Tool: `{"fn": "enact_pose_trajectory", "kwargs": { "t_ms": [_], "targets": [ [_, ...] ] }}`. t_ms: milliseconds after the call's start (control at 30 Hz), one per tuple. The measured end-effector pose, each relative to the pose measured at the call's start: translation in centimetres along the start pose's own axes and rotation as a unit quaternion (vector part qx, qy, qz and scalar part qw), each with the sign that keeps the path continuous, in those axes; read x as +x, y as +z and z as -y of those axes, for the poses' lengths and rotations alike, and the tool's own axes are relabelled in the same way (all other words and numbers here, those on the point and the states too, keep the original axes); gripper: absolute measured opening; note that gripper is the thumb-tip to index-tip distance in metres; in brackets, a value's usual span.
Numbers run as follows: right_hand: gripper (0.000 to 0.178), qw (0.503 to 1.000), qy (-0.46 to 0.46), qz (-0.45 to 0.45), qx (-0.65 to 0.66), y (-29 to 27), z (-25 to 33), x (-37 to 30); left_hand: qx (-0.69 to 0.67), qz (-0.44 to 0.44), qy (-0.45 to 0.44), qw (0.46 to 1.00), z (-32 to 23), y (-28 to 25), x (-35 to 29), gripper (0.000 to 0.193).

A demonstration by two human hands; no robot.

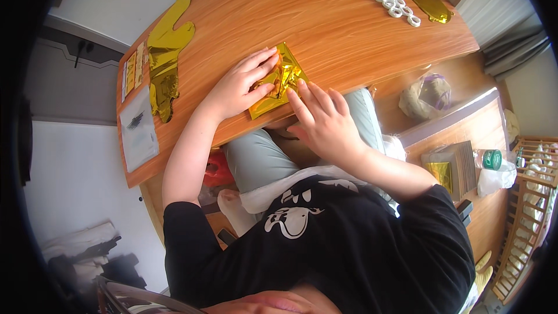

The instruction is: Folding gold foil balloons at a desk.

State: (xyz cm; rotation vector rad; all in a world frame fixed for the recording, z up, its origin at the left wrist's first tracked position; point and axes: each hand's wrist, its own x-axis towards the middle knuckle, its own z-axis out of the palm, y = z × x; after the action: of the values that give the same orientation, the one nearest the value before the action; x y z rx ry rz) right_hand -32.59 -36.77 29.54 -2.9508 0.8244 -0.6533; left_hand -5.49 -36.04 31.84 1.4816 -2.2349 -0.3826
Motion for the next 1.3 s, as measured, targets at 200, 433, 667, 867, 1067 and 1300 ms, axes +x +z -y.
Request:
{"fn": "enact_pose_trajectory", "kwargs": {
  "t_ms": [200,433,667,867,1067,1300],
  "targets": [
    [0.074,0.998,0.016,-0.004,-0.053,-0.3,1.1,0.3,-0.001,-0.001,-0.002,1.0,-0.1,0.1,0.0,0.056],
    [0.07,0.993,0.027,-0.03,-0.113,1.5,1.3,0.4,-0.011,0.004,-0.009,1.0,0.0,0.0,0.0,0.056],
    [0.07,0.999,0.001,-0.028,0.026,-0.1,0.2,-0.4,-0.015,0.013,-0.015,1.0,-0.1,0.0,0.0,0.059],
    [0.044,0.972,0.091,-0.177,0.124,-0.8,-2.5,-0.1,-0.006,0.017,-0.013,1.0,-0.2,-0.1,0.1,0.059],
    [0.031,0.97,0.1,-0.174,0.139,-1.2,-3.8,2.3,-0.012,0.015,-0.017,1.0,-0.2,-0.2,0.0,0.058],
    [0.034,0.989,0.047,-0.133,0.048,-1.3,-3.2,2.2,-0.003,0.008,-0.015,1.0,-0.3,-0.2,0.0,0.057]
  ]
}}
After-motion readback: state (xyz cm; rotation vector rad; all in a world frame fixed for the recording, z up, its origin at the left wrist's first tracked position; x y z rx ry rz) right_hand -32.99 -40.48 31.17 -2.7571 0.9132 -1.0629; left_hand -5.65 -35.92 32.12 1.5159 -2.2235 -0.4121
